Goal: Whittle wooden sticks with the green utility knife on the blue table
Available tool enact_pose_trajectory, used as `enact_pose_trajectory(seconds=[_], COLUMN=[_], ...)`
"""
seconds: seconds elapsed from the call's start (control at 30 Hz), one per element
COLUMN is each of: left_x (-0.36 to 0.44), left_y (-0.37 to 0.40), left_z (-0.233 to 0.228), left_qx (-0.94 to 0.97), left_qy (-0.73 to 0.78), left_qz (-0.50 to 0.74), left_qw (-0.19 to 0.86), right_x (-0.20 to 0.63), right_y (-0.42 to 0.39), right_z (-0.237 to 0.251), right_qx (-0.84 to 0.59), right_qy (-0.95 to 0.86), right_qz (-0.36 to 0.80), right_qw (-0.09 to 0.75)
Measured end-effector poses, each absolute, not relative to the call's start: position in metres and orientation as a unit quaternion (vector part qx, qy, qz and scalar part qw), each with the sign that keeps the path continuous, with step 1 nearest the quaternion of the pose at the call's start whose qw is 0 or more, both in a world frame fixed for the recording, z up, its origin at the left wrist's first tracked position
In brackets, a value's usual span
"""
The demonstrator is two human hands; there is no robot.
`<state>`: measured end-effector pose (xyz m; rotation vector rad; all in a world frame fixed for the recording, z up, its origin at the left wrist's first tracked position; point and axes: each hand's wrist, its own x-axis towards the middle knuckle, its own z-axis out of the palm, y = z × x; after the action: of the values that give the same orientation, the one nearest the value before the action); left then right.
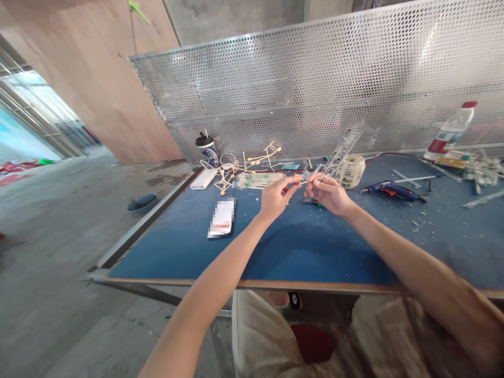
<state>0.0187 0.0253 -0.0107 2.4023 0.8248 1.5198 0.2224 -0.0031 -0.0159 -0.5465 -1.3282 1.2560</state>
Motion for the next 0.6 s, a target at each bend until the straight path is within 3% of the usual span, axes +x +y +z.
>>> enact_pose_trajectory(seconds=[0.6], left_x=[0.019], left_y=[0.027], left_z=[-0.015], left_qx=[0.819], left_qy=[0.262], left_qz=[0.506], left_qw=[0.069], right_x=[0.211], right_y=[-0.003], right_z=[-0.021], right_qx=[-0.265], right_qy=[-0.549], right_qz=[0.489], right_qw=[0.624])
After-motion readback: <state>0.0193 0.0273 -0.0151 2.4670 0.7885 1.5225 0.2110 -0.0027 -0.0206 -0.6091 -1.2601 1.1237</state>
